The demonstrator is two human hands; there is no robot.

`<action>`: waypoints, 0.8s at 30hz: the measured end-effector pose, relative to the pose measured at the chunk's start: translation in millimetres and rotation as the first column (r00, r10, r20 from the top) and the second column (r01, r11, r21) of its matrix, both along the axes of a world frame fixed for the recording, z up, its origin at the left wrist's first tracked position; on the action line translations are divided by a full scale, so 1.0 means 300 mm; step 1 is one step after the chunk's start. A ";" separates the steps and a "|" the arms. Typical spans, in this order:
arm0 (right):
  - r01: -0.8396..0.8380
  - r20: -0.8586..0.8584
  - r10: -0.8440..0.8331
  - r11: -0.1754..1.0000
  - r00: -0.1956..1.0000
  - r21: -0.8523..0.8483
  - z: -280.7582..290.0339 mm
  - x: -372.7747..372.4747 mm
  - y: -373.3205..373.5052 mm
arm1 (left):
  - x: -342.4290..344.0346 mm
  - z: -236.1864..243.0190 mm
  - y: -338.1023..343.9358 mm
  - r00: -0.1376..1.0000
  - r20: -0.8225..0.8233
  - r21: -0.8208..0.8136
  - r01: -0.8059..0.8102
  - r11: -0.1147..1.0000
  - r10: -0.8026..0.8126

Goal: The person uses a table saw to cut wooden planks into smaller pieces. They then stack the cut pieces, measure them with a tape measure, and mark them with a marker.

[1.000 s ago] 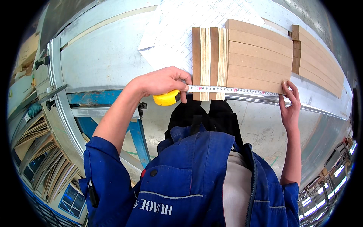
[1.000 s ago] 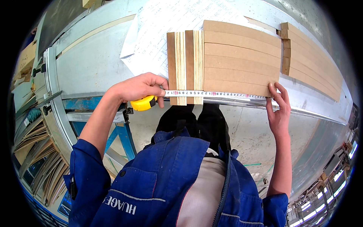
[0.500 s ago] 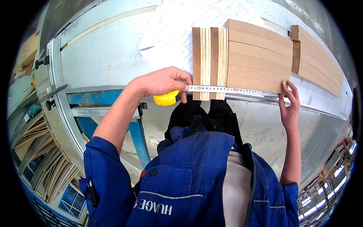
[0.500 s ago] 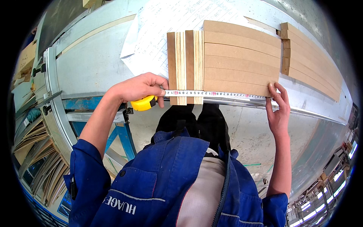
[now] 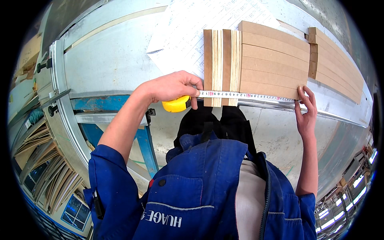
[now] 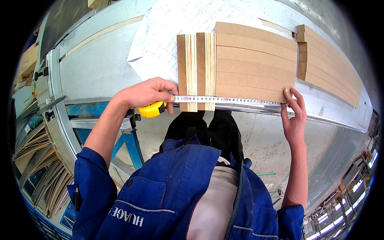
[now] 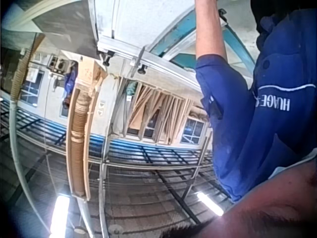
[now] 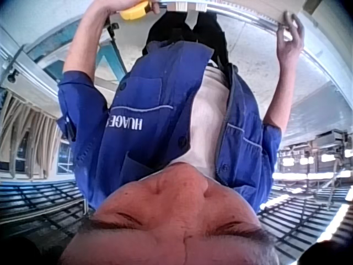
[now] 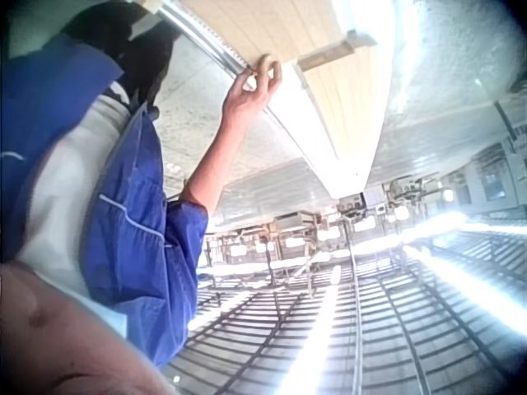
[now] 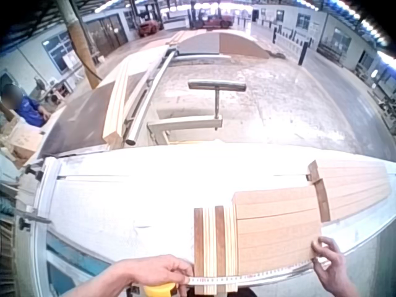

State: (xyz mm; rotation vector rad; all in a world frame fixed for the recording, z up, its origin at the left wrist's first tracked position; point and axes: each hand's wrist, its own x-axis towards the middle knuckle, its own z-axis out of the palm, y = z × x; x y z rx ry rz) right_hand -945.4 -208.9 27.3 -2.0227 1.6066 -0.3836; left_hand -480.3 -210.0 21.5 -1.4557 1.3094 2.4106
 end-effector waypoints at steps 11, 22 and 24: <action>-0.007 0.002 0.007 1.000 1.000 -0.010 -0.002 -0.001 -0.001 | -0.002 0.006 -0.001 1.000 -0.001 0.005 -0.006 1.000 0.006; -0.002 -0.007 0.002 1.000 1.000 0.000 -0.005 -0.003 0.001 | -0.001 0.008 -0.003 1.000 0.003 0.002 -0.005 1.000 0.005; -0.001 -0.002 0.001 1.000 1.000 0.002 -0.003 -0.002 0.000 | -0.002 0.011 -0.003 1.000 0.004 0.007 -0.007 1.000 0.007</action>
